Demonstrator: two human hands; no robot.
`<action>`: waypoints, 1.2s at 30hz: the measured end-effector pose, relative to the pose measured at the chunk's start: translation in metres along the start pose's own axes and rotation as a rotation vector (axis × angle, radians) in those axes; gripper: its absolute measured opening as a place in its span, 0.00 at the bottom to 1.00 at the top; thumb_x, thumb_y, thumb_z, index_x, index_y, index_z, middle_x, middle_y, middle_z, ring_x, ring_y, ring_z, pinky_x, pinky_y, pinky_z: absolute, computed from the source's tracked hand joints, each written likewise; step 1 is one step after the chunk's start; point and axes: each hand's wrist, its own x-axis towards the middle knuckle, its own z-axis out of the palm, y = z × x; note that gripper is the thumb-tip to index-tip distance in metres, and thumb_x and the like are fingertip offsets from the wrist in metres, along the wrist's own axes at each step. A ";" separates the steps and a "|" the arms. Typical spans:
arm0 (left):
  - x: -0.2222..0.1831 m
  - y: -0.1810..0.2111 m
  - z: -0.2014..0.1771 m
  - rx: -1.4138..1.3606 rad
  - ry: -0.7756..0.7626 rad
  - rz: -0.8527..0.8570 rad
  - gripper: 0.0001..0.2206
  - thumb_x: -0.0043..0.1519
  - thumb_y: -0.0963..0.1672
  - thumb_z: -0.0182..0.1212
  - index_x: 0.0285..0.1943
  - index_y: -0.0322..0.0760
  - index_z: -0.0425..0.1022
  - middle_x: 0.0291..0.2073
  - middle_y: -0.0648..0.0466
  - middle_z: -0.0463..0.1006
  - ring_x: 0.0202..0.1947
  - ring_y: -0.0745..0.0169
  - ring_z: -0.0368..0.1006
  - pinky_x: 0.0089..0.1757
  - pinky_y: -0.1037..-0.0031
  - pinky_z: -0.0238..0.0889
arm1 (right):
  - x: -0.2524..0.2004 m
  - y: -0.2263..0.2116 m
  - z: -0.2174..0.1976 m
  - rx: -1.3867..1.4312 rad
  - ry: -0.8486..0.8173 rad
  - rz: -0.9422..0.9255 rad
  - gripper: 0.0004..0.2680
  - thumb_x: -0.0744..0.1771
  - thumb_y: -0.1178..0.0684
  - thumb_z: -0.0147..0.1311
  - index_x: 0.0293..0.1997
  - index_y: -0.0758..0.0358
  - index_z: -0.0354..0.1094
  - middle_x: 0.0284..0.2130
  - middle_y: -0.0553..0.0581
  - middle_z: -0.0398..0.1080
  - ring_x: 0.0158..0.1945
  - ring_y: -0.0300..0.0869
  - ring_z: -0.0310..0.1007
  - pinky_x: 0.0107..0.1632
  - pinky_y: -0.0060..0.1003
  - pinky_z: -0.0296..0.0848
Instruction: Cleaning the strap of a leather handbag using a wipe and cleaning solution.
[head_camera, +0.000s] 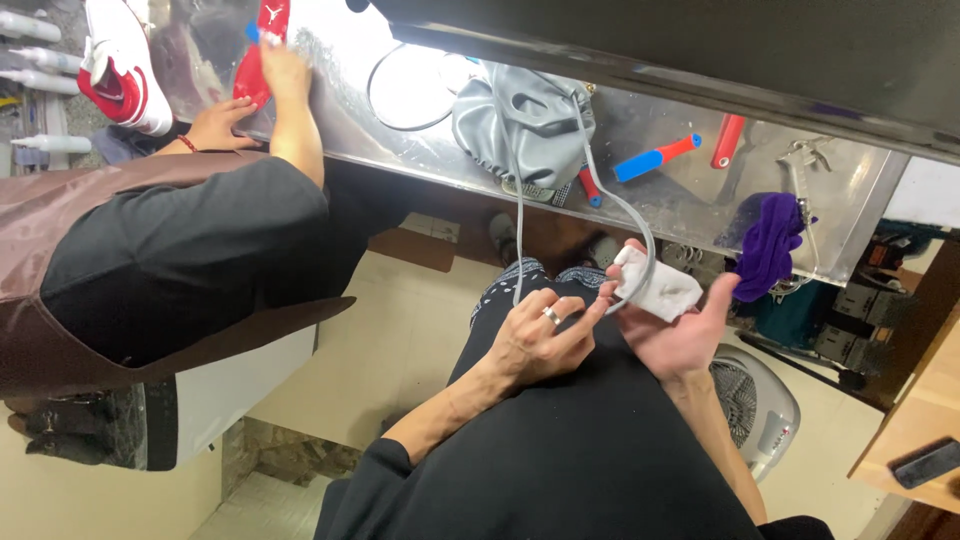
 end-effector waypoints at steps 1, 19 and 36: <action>-0.001 -0.001 0.005 0.002 0.002 0.000 0.19 0.51 0.38 0.68 0.54 0.35 0.79 0.40 0.54 0.75 0.33 0.58 0.68 0.38 0.70 0.68 | 0.002 0.000 -0.009 -0.002 -0.003 0.001 0.36 0.68 0.25 0.41 0.74 0.72 0.52 0.56 0.70 0.68 0.56 0.56 0.71 0.62 0.49 0.67; 0.019 -0.154 0.220 -1.842 0.142 -1.216 0.20 0.68 0.47 0.53 0.64 0.28 0.68 0.53 0.44 0.78 0.50 0.52 0.78 0.51 0.58 0.74 | -0.014 -0.024 -0.032 -1.254 0.103 -0.196 0.10 0.67 0.60 0.58 0.53 0.70 0.72 0.41 0.57 0.78 0.43 0.38 0.79 0.43 0.32 0.77; -0.006 -0.074 0.184 -0.568 0.207 -1.095 0.24 0.52 0.40 0.76 0.56 0.28 0.69 0.46 0.45 0.74 0.44 0.56 0.71 0.41 0.70 0.70 | -0.038 -0.030 -0.054 -2.324 0.046 -0.868 0.17 0.61 0.62 0.61 0.55 0.56 0.76 0.45 0.55 0.75 0.42 0.48 0.73 0.45 0.41 0.75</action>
